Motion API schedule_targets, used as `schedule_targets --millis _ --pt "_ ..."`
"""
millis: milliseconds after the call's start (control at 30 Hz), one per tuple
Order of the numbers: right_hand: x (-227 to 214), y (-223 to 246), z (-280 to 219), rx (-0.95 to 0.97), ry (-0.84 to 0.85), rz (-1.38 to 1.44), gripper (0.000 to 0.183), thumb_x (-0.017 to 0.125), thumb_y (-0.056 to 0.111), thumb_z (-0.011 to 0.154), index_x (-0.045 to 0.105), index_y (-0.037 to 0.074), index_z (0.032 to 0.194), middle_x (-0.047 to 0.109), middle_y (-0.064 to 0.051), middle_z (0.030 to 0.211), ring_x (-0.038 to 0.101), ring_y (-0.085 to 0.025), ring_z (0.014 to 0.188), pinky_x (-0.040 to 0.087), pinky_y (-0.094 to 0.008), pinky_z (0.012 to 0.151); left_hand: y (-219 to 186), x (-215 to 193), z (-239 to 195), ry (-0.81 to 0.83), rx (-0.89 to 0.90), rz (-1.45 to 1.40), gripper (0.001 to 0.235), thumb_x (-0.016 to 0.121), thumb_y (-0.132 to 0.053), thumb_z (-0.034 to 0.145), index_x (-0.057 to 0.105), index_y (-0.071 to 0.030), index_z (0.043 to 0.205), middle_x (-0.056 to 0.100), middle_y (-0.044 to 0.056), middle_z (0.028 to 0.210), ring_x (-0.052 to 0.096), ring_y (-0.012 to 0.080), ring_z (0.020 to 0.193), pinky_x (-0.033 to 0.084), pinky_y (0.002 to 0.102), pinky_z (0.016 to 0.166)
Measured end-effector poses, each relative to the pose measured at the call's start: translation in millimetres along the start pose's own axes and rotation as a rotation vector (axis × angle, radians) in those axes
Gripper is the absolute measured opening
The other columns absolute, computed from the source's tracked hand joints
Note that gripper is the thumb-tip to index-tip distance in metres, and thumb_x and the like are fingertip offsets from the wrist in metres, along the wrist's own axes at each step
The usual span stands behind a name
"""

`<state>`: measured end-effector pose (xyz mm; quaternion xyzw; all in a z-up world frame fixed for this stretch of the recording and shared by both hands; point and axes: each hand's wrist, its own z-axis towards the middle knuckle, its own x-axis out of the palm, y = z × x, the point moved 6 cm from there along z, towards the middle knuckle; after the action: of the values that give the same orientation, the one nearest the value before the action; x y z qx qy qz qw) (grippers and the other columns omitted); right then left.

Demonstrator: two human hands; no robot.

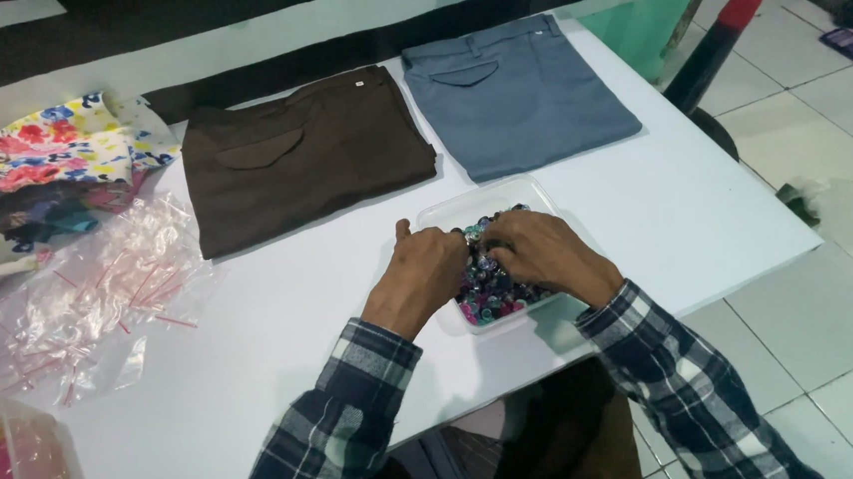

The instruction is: The person is picking up small pink beads and packaging them into plastic bags and containers on a white table.

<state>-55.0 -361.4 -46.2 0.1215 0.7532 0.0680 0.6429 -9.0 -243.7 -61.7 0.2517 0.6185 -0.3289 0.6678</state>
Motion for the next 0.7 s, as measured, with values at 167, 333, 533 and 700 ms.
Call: schedule_targets --millis 167,333,533,700 --pt "-5 10 -11 -0.123 0.038 -0.121 0.025 0.065 0.020 0.093 0.072 0.012 0.116 0.069 -0.011 0.118 0.067 -0.036 0.110 0.056 -0.045 0.090 -21 -12 17 0.090 0.013 0.080 0.015 0.069 -0.002 0.084 0.077 -0.005 0.097 0.076 0.015 0.082 0.075 0.0311 0.082 0.028 0.069 0.113" --pt "28 5 -6 -0.248 0.134 -0.169 0.018 0.065 0.019 0.086 0.075 0.004 0.092 0.073 -0.016 0.092 0.070 -0.039 0.091 0.057 -0.045 0.075 -22 5 25 0.200 0.049 0.103 0.017 0.064 -0.001 0.088 0.077 -0.003 0.099 0.076 0.014 0.084 0.075 0.0318 0.082 0.023 0.072 0.112" --pt "32 21 -2 -0.338 0.135 -0.195 0.022 0.068 0.028 0.085 0.076 0.010 0.076 0.075 -0.015 0.075 0.075 -0.035 0.072 0.056 -0.044 0.061 -16 10 27 0.171 0.047 0.093 0.011 0.069 -0.004 0.086 0.076 -0.003 0.094 0.075 0.012 0.080 0.074 0.0289 0.080 0.028 0.067 0.111" --pt "57 -11 18 -0.271 0.025 -0.199 0.012 0.063 0.007 0.076 0.074 0.003 0.078 0.073 -0.018 0.078 0.073 -0.042 0.075 0.055 -0.047 0.062 -7 17 29 0.185 0.115 0.066 0.018 0.073 -0.008 0.081 0.074 -0.005 0.098 0.073 0.009 0.079 0.073 0.0277 0.077 0.036 0.061 0.105"
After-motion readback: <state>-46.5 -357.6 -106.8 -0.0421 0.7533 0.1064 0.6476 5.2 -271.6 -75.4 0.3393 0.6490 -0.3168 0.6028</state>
